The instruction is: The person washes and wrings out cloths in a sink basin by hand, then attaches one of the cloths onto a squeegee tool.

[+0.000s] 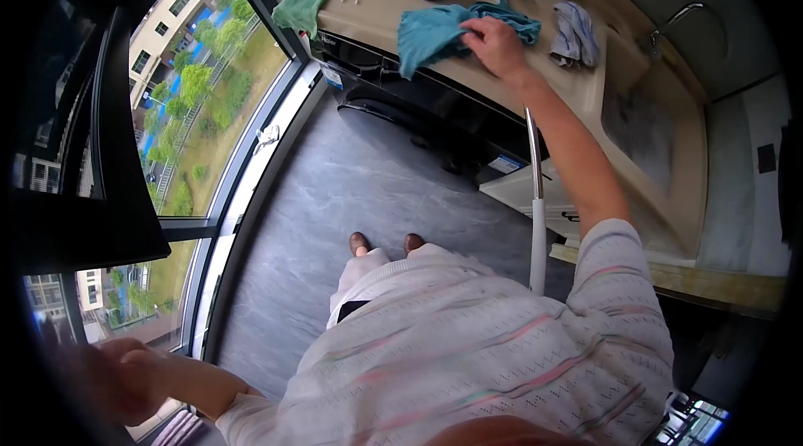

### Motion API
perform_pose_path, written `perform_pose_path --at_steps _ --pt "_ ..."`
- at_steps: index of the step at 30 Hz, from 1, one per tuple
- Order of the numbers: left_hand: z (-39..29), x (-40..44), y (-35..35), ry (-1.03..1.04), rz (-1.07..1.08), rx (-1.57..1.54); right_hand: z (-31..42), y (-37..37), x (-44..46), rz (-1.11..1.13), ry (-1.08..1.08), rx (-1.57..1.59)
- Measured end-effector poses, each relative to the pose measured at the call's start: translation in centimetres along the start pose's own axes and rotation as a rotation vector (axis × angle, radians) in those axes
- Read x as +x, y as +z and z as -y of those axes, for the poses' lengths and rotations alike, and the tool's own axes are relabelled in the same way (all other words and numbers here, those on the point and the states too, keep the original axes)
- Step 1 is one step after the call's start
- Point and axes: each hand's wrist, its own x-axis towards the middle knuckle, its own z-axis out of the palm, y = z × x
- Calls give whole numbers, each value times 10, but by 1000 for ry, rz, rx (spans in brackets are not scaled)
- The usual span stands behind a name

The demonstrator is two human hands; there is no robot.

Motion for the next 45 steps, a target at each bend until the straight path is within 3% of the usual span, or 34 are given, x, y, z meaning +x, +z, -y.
perform_pose_path --at_steps 2,4,7,8,12,13,16,18,20,23,26,27,30,31,32,34,36,37,38,39,40,42,43,45 --pt "-64 37 -7 -195 -11 -1123 9 -9 9 31 88 511" --pt "-119 31 2 -325 330 -1339 52 -42 17 116 82 896" --pt "-195 24 20 -416 770 -1597 103 -48 7 332 319 1168" --pt "-217 26 21 -446 814 -1749 116 -39 1 392 335 1157" --pt "-299 -1 14 -509 671 -1850 141 -5 -25 652 373 1141" --pt "-298 -7 12 -612 858 -1990 142 2 -29 666 411 1143" --pt "-302 -43 22 -1181 1022 -2381 132 6 -37 799 439 1030" --pt "-288 -52 27 -1478 1065 -2459 129 6 -40 902 412 817" --pt "-272 -62 30 -1777 1138 -2530 129 15 -48 1026 319 859" --pt "-264 -65 28 -2124 1158 -2526 149 16 -56 1153 244 866" --pt "-250 -87 38 -2213 1139 -2542 185 17 -63 1200 -167 464" --pt "-242 -93 37 -2316 1103 -2463 200 18 -64 1229 -174 275" --pt "-214 -122 36 -2400 1150 -2371 193 55 -75 1068 -382 34" --pt "-204 -134 39 -2409 1166 -2459 194 63 -77 1077 -285 333" --pt "-193 -146 37 -2377 1217 -2399 196 66 -75 1286 -32 443" --pt "-171 -162 30 -2315 1301 -2287 207 70 -75 1386 15 518" --pt "-147 -172 31 -2162 1264 -2334 222 63 -66 1350 20 751" --pt "-129 -176 36 -2123 1140 -2549 227 63 -65 1331 25 865" --pt "-113 -182 40 -2072 999 -2756 219 70 -64 1173 94 1114" --pt "-102 -187 42 -1757 819 -3015 213 87 -70 1126 271 1491" --pt "-107 -214 50 -1630 737 -3140 208 108 -84 1038 453 1859" --pt "-127 -246 34 -1972 976 -2942 211 156 -128 1100 553 1913" --pt "-131 -259 25 -1674 1100 -3067 221 163 -146 1212 558 1834" --pt "-130 -266 4 -1985 1211 -2698 241 158 -172 950 755 1731"
